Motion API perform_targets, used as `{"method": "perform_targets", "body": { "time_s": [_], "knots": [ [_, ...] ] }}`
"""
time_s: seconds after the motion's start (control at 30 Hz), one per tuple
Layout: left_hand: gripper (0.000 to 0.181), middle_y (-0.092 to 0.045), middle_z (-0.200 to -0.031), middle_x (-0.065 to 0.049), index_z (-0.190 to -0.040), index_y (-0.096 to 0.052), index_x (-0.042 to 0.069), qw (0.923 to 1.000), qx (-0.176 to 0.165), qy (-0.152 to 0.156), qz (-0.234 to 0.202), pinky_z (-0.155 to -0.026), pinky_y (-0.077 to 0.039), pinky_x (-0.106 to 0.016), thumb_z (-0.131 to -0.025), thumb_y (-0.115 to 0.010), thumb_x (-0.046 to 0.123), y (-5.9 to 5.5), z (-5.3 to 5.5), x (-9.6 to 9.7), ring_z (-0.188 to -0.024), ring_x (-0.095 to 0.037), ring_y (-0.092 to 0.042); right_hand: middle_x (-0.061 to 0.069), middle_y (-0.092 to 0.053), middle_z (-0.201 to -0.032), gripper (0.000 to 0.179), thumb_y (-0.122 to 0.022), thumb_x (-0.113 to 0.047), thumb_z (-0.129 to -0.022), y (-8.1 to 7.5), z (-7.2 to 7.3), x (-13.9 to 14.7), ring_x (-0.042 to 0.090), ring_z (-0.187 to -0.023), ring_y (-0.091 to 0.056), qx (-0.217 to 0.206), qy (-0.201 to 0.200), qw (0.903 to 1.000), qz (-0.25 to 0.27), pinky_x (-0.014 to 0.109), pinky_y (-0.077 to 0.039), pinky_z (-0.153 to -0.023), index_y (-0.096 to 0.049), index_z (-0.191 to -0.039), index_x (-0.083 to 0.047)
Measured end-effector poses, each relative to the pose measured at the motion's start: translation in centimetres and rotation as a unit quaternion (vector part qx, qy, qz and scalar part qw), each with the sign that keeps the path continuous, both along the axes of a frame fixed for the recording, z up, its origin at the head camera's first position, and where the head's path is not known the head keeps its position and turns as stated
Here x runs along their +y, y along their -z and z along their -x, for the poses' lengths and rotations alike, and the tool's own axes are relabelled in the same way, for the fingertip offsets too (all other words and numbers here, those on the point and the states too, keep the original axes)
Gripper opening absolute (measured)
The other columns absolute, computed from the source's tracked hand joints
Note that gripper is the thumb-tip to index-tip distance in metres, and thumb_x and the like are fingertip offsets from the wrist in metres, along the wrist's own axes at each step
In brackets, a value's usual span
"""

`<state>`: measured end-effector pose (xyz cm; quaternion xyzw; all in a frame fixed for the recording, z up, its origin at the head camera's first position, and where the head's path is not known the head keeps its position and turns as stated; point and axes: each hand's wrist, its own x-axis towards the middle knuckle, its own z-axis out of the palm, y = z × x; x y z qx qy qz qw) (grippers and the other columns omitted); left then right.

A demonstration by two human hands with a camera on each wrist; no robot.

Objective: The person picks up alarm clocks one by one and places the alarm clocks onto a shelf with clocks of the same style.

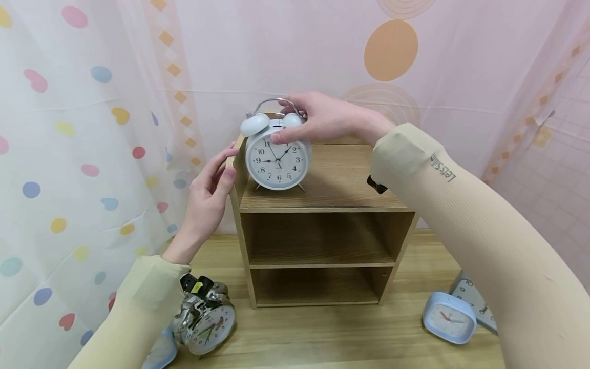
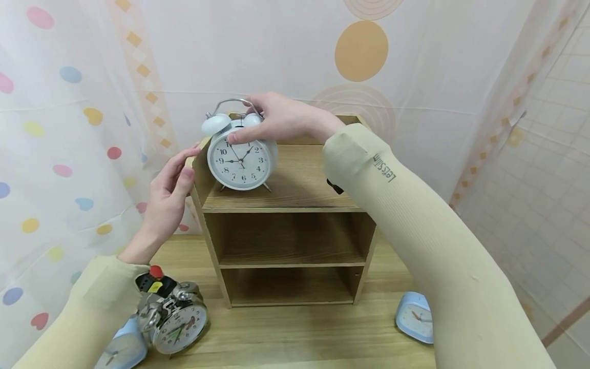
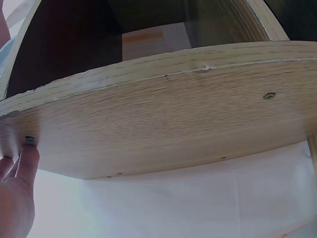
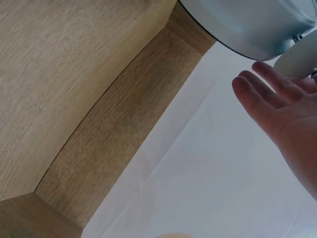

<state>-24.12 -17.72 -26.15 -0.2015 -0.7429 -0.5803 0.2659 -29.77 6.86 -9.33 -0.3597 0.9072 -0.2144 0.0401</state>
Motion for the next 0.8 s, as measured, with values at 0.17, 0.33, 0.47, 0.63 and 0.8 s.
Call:
{"method": "perform_targets", "body": {
  "time_s": [0.17,0.33,0.47,0.63,0.8],
  "knots": [
    [0.043,-0.045,-0.168,0.000,-0.153,-0.053,0.009,0.9999,0.004,0.004,-0.011,-0.094,-0.045,-0.013,-0.112,-0.050,0.023,0.0,0.1,-0.1,-0.142,-0.009,-0.055,0.006,-0.055,-0.156,0.077,-0.072,-0.051,-0.096,0.2,-0.2,0.1,0.018,-0.137,-0.055,0.018,-0.006,0.9998,0.008,0.036,-0.042,-0.122,-0.042,-0.158,-0.016],
    [0.043,-0.047,-0.167,-0.004,-0.152,-0.054,0.007,0.9998,0.013,0.004,-0.017,-0.089,-0.045,-0.013,-0.111,-0.050,0.021,0.0,0.0,-0.3,-0.130,0.000,-0.059,0.003,-0.057,-0.148,0.077,-0.070,-0.052,-0.097,0.4,-0.7,0.5,0.017,-0.133,-0.055,0.011,-0.003,0.9996,0.026,0.037,-0.043,-0.120,-0.040,-0.159,-0.019],
    [0.042,-0.047,-0.166,-0.006,-0.151,-0.054,0.006,0.9998,0.017,0.003,-0.012,-0.085,-0.044,-0.014,-0.111,-0.050,0.019,-0.1,-0.1,-0.4,-0.117,0.003,-0.058,0.002,-0.045,-0.165,0.091,-0.068,-0.054,-0.097,0.4,-1.2,1.0,0.017,-0.154,-0.043,0.003,0.012,0.9994,0.031,0.036,-0.035,-0.129,-0.024,-0.168,-0.018],
    [0.043,-0.047,-0.167,-0.002,-0.153,-0.053,0.010,0.9999,0.005,-0.009,0.007,-0.098,-0.046,-0.008,-0.112,-0.049,0.019,-0.5,-0.4,-0.6,-0.135,0.000,-0.056,0.001,-0.025,-0.177,0.094,-0.065,-0.055,-0.099,0.3,-1.8,1.5,0.021,-0.163,-0.030,0.000,0.017,0.9988,0.045,0.037,-0.028,-0.134,-0.019,-0.170,-0.015],
    [0.048,-0.046,-0.167,0.001,-0.160,-0.047,0.020,0.9992,-0.010,-0.020,0.034,-0.117,-0.042,-0.010,-0.112,-0.049,0.022,-0.7,-0.8,-0.9,-0.154,-0.019,-0.046,0.001,-0.022,-0.178,0.088,-0.061,-0.052,-0.102,0.5,-2.2,2.1,0.025,-0.165,-0.025,-0.013,0.019,0.9972,0.072,0.039,-0.025,-0.136,-0.018,-0.170,-0.015]
  ]
}}
